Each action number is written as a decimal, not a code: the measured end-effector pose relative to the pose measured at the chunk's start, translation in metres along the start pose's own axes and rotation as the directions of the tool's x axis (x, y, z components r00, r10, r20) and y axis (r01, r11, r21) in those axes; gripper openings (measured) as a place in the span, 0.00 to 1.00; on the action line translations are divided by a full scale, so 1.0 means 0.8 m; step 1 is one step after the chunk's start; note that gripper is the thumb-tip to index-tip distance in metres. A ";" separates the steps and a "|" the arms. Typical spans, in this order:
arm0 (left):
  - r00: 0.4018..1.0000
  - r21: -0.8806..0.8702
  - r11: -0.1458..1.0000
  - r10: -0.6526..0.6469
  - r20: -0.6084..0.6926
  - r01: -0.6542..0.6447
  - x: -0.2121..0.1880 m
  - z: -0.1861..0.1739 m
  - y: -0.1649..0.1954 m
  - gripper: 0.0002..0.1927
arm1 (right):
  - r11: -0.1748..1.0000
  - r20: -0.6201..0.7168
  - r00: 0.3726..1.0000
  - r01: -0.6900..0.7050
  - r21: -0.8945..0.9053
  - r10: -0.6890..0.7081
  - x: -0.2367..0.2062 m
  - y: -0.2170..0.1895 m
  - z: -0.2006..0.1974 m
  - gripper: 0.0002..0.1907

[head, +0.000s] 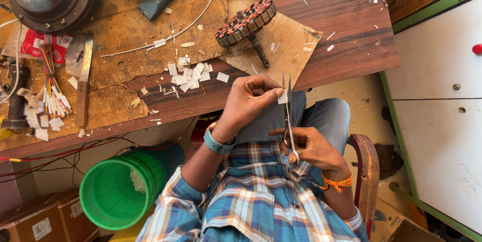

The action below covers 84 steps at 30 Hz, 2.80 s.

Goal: The person cuts small white plastic pieces with scissors and inserts them into slots on a motor rotor. They use a screwdriver to adjust the rotor and continue placing the plastic pieces into the assembly.

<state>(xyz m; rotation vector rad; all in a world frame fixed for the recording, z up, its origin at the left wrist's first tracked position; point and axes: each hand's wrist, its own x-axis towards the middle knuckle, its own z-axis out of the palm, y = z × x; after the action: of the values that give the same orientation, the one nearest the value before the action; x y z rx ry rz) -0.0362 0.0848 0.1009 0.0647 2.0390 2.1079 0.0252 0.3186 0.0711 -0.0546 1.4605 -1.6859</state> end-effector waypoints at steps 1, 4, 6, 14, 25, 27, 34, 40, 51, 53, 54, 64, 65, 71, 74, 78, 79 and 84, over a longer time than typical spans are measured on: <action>1.000 -0.009 1.000 -0.001 0.001 0.001 0.000 -0.001 0.001 0.09 | 1.000 0.001 1.000 0.003 0.003 -0.003 0.001 0.000 0.000 0.43; 0.999 -0.078 0.996 0.038 0.028 -0.036 -0.001 -0.003 0.003 0.08 | 1.000 -0.011 1.000 0.020 -0.016 -0.020 0.002 0.001 0.001 0.42; 0.999 -0.092 0.996 0.018 0.036 -0.014 -0.001 -0.004 0.004 0.08 | 0.999 -0.014 0.999 0.038 -0.028 -0.039 0.002 0.002 0.000 0.42; 0.998 -0.147 0.989 -0.013 0.056 0.021 -0.001 -0.006 0.000 0.08 | 0.999 -0.013 1.000 0.025 0.031 -0.024 -0.001 0.017 -0.001 0.37; 0.992 -0.288 0.951 -0.128 -0.022 0.116 -0.015 -0.002 0.001 0.10 | 0.925 -0.241 0.921 0.348 0.152 -0.307 -0.023 0.041 0.004 0.30; 0.998 -0.200 0.979 -0.018 0.061 0.030 -0.026 0.007 0.003 0.11 | 0.826 -0.389 0.802 0.542 0.156 -0.453 -0.020 0.028 0.008 0.29; 0.992 0.083 0.993 -0.095 0.083 0.088 -0.059 0.038 0.024 0.36 | 0.879 -0.523 0.735 0.473 -0.061 -0.432 0.004 -0.013 0.021 0.19; 0.970 0.362 0.900 0.222 0.094 -0.241 -0.066 0.048 0.029 0.31 | 0.938 -0.553 0.771 0.342 -0.062 -0.317 0.003 -0.002 0.012 0.15; 0.994 -0.167 0.985 -0.020 0.106 0.038 -0.053 0.062 -0.030 0.05 | 0.863 -0.544 0.689 0.481 -0.152 -0.479 -0.001 0.014 0.015 0.15; 0.997 -0.099 0.994 0.052 0.062 -0.046 -0.058 0.063 -0.024 0.05 | 0.838 -0.558 0.646 0.511 -0.193 -0.522 0.004 0.016 0.023 0.13; 0.995 -0.007 0.996 0.091 0.040 -0.091 -0.061 0.062 -0.019 0.06 | 0.832 -0.565 0.634 0.520 -0.193 -0.528 0.006 0.016 0.026 0.13; 0.952 0.036 0.952 0.306 -0.020 -0.306 -0.046 0.051 0.025 0.19 | 0.700 -0.583 0.512 0.699 -0.144 -0.631 0.008 -0.041 0.034 0.12; 0.959 -0.061 0.957 0.282 -0.026 -0.283 -0.043 0.053 0.024 0.16 | 0.685 -0.575 0.512 0.719 -0.119 -0.638 0.006 -0.045 0.031 0.13; 0.987 -0.217 0.963 0.156 -0.029 -0.159 -0.027 0.035 0.003 0.08 | 0.944 -0.483 0.812 0.290 -0.156 -0.329 -0.001 -0.034 0.008 0.16; 0.993 -0.149 0.984 0.083 -0.081 -0.094 -0.019 0.013 -0.004 0.09 | 0.979 -0.199 0.962 0.163 -0.121 -0.185 0.001 -0.016 0.009 0.31; 0.994 -0.141 0.989 0.028 -0.101 -0.042 -0.015 0.000 -0.002 0.08 | 0.994 0.091 0.993 0.084 -0.069 -0.078 0.001 -0.003 0.014 0.43; 0.995 -0.147 0.988 0.026 -0.101 -0.040 -0.016 0.000 -0.001 0.08 | 0.996 0.097 0.993 0.071 -0.059 -0.066 0.001 -0.002 0.014 0.44; 0.992 0.000 1.000 0.014 -0.126 -0.014 -0.024 -0.004 0.008 0.06 | 1.000 0.070 0.997 0.025 -0.016 -0.024 -0.001 -0.001 0.010 0.43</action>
<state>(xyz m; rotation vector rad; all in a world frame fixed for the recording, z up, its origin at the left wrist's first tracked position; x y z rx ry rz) -0.0185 0.0779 0.1093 -0.0563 2.1128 2.1733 0.0294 0.3132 0.0748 -0.1397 1.4267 -1.6749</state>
